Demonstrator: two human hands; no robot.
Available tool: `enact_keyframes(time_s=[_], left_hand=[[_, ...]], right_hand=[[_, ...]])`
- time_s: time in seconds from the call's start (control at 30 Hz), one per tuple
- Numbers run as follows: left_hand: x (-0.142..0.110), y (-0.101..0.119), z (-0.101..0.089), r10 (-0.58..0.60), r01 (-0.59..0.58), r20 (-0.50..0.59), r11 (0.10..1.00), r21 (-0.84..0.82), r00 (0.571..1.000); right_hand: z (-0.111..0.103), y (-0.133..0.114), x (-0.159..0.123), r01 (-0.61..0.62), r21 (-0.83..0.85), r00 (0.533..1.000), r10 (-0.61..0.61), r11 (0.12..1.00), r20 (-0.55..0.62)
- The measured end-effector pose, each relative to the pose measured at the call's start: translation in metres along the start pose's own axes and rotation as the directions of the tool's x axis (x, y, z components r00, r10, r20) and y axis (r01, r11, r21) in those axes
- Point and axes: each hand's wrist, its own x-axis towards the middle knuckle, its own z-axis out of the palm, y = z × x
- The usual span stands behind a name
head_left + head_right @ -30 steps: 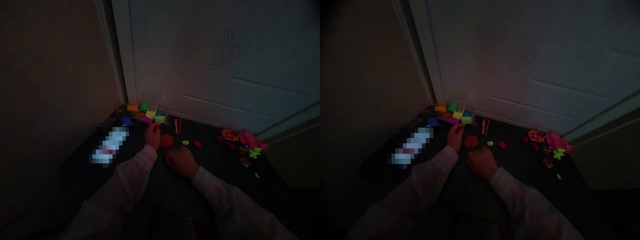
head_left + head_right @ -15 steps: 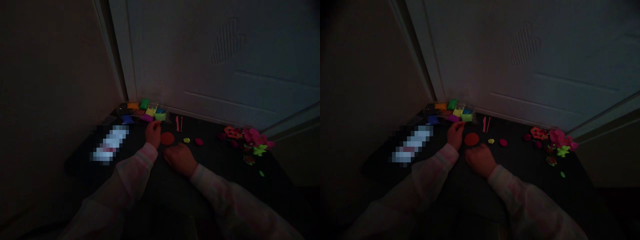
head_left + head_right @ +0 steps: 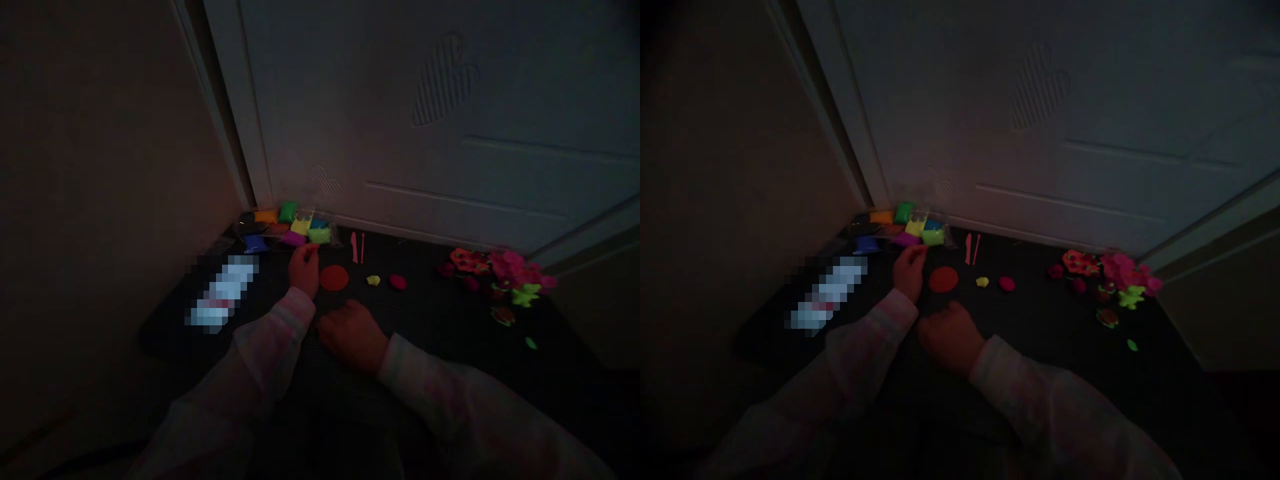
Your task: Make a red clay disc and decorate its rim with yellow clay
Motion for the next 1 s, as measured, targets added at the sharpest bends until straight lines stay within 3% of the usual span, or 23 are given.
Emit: enact_keyframes(time_s=[0.07, 0.2, 0.37, 0.5, 0.67, 0.8, 0.87, 0.93, 1.0], left_hand=[[0.0001, -0.0002, 0.0, -0.003, 0.004, 0.004, 1.0, -0.006, 1.0], [0.0008, -0.0018, 0.0001, 0.011, -0.011, 0.013, 1.0, -0.017, 1.0], [0.0005, 0.0, -0.0004, -0.004, 0.004, 0.021, 1.0, 0.0, 1.0], [-0.0001, 0.0009, -0.0008, -0.012, 0.012, 0.02, 1.0, 0.001, 1.0], [0.0002, -0.0007, -0.0011, -0.011, 0.011, 0.019, 1.0, 0.0, 1.0], [0.0013, -0.0022, -0.0013, -0.005, 0.005, 0.013, 1.0, 0.0, 1.0], [0.0016, -0.0025, -0.0015, -0.008, 0.008, 0.018, 1.0, -0.002, 1.0], [0.0018, -0.0024, -0.0016, -0.017, 0.017, 0.023, 1.0, -0.004, 1.0], [0.0018, -0.0021, -0.0017, -0.025, 0.025, 0.023, 1.0, -0.01, 0.999]], right_hand=[[-0.0002, -0.0017, 0.0006, 0.038, 0.013, 0.999, -0.038, 0.999, 0.012], [-0.0011, 0.004, 0.0031, -0.182, -0.035, 0.983, 0.182, 0.983, -0.02], [-0.0001, 0.003, 0.0021, -0.022, 0.017, 1.0, 0.022, 1.0, -0.007], [-0.0003, 0.0049, 0.0025, -0.19, -0.023, 0.981, 0.188, 0.982, -0.045], [-0.0007, 0.0008, 0.0024, -0.005, 0.058, 1.0, 0.004, 0.998, 0.003], [-0.0011, 0.0056, 0.0053, -0.232, 0.001, 0.973, 0.232, 0.973, 0.0], [-0.0009, 0.0048, 0.0054, -0.178, 0.025, 0.984, 0.177, 0.984, 0.015], [-0.0009, 0.0028, 0.0053, -0.014, 0.074, 1.0, 0.012, 0.997, 0.029], [-0.0012, 0.0029, 0.0057, -0.002, 0.06, 1.0, 0.0, 0.998, 0.025]])
